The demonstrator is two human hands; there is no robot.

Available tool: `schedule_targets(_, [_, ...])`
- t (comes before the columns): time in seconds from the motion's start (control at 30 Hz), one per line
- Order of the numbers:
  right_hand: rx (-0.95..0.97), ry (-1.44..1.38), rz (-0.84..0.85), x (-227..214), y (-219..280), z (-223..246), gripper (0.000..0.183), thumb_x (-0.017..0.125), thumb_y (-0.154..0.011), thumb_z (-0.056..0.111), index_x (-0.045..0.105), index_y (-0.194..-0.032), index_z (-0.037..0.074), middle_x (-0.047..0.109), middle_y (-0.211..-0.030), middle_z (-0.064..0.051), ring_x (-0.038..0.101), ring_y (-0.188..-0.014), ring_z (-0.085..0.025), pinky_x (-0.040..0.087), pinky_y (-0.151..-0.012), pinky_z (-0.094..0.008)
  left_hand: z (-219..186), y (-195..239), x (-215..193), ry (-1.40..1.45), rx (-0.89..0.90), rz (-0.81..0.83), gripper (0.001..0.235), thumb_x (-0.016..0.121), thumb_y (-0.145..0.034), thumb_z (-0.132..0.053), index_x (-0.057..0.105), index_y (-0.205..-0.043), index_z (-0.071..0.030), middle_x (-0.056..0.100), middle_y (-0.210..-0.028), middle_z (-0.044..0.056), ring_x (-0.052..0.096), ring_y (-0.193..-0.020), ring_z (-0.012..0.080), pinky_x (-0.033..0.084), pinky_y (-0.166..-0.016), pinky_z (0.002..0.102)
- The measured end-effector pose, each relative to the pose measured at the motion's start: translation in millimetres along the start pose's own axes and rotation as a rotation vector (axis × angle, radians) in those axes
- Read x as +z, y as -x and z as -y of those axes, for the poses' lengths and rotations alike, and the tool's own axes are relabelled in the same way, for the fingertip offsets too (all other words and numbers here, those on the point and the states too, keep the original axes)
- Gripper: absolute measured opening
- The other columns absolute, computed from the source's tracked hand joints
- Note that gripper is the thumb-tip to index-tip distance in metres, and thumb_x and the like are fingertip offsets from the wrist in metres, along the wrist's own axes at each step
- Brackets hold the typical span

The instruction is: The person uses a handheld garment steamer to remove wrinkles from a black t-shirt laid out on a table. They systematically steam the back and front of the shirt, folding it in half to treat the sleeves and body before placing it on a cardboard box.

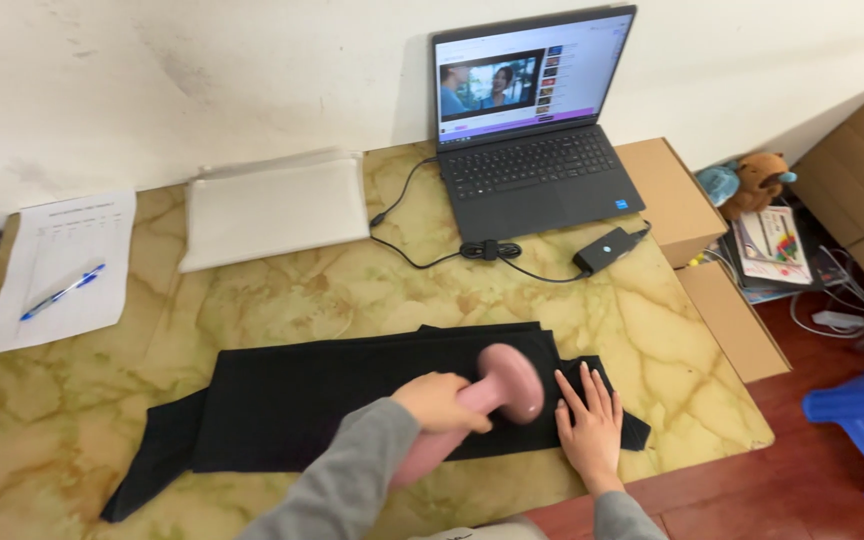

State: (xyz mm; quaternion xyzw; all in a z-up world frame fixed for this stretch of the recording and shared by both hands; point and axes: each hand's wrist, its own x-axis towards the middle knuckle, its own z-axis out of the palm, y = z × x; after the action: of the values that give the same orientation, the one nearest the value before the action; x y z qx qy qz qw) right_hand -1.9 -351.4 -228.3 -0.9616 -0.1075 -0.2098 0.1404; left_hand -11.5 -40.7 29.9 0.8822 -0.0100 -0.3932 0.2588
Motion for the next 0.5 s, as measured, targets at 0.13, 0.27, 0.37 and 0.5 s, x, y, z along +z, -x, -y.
schedule_targets(0.13, [-0.016, 0.008, -0.037, -3.0, -2.0, 2.2, 0.056, 0.059, -0.097, 0.034, 0.061, -0.152, 0.041, 0.05, -0.17, -0.002, 0.044, -0.159, -0.022, 0.031, -0.129, -0.051, -12.6, -8.8, -1.1, 0.036, 0.004, 0.021, 0.066, 0.069, -0.072, -0.058, 0.073, -0.126, -0.021, 0.075, -0.127, 0.003, 0.071, -0.112, 0.026, 0.053, -0.091, 0.038])
schedule_targets(0.27, [0.013, -0.007, 0.004, -3.2, -1.4, 3.3, 0.054, 0.058, -0.1, 0.035, 0.06, -0.153, 0.042, 0.048, -0.171, 0.001, 0.04, -0.16, -0.02, 0.027, -0.13, -0.05, 23.3, -4.4, 0.9, 0.057, -0.022, -0.025, 0.072, 0.072, -0.071, -0.061, 0.073, -0.131, -0.021, 0.076, -0.132, 0.005, 0.073, -0.116, 0.0259, 0.053, -0.094, 0.037])
schedule_targets(0.37, [0.029, -0.01, 0.019, -4.3, -2.1, 4.4, 0.053, 0.057, -0.099, 0.035, 0.061, -0.152, 0.043, 0.048, -0.171, 0.002, 0.04, -0.161, -0.019, 0.027, -0.13, -0.049, 67.8, 22.7, -1.0, 0.161, -0.126, -0.049, 0.061, 0.077, -0.076, -0.057, 0.076, -0.127, -0.024, 0.082, -0.115, 0.0, 0.078, -0.101, 0.0171, 0.056, -0.09, 0.031])
schedule_targets(0.5, [0.034, 0.006, 0.025, -6.2, -2.7, 6.8, 0.055, 0.057, -0.099, 0.036, 0.059, -0.153, 0.045, 0.046, -0.172, 0.004, 0.039, -0.161, -0.018, 0.027, -0.13, -0.047, 146.3, 62.8, 10.1, 0.365, -0.315, -0.165, 0.043, 0.083, -0.078, -0.05, 0.088, -0.113, -0.024, 0.09, -0.094, -0.005, 0.083, -0.084, 0.0073, 0.057, -0.082, 0.023])
